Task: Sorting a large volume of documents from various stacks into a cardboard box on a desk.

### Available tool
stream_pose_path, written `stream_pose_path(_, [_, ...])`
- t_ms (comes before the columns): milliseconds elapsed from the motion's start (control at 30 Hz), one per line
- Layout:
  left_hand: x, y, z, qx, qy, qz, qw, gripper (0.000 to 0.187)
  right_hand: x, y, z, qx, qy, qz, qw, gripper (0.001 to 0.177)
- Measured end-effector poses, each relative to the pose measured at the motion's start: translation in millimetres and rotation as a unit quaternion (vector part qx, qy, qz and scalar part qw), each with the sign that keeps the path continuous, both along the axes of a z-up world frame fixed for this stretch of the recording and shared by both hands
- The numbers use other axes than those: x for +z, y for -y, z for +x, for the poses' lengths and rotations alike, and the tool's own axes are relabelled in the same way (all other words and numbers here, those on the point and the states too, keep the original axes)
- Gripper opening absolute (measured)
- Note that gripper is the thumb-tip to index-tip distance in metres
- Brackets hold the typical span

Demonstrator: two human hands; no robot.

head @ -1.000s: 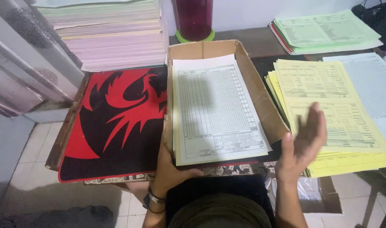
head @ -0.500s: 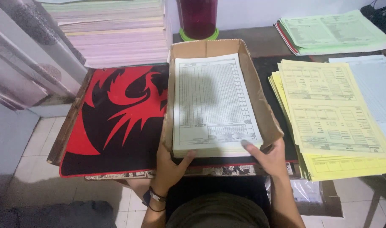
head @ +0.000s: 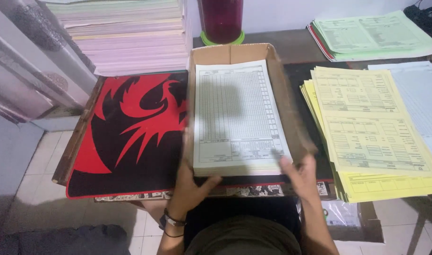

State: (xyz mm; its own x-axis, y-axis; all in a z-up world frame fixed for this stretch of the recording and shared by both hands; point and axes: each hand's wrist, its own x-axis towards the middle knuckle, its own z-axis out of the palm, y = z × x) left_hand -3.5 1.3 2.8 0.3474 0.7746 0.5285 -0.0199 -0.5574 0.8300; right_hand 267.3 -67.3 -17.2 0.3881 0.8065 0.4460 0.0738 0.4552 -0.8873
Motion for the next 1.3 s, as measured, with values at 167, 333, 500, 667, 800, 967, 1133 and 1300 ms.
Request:
stream_pose_path(167, [-13,-3,-5,0.055,-0.061,0.031,0.996,0.102,-6,-1,5,0.020,-0.018,-0.025,0.999,0.090])
stream_pose_path(333, [-14,-2,-2,0.047,-0.099,0.018,0.994,0.111,9,-1,-4,0.000,0.098,0.030,0.995,0.084])
stream_pose_path(500, [-22,2,-3,0.086,-0.018,0.132,0.987,0.113,54,12,-30,-0.194,0.204,0.185,0.942,0.073])
stream_pose_path(667, [-16,1,-27,0.080,-0.195,0.206,0.955,0.113,62,26,-18,-0.046,0.438,0.226,0.869,0.042])
stream_pose_path(800, [-3,9,-38,0.087,-0.262,0.150,0.949,0.088,82,22,-32,0.000,0.632,0.069,0.772,0.081])
stream_pose_path(967, [-11,9,-41,0.100,-0.316,0.103,0.938,0.083,85,18,-35,0.036,0.684,0.027,0.728,0.088])
stream_pose_path(1133, [-10,11,-42,0.091,-0.253,0.092,0.959,0.080,72,16,-29,0.025,0.666,0.033,0.745,0.085])
stream_pose_path(1300, [-7,12,-40,0.091,-0.264,0.098,0.955,0.082,74,17,-32,0.005,0.676,0.049,0.736,0.077])
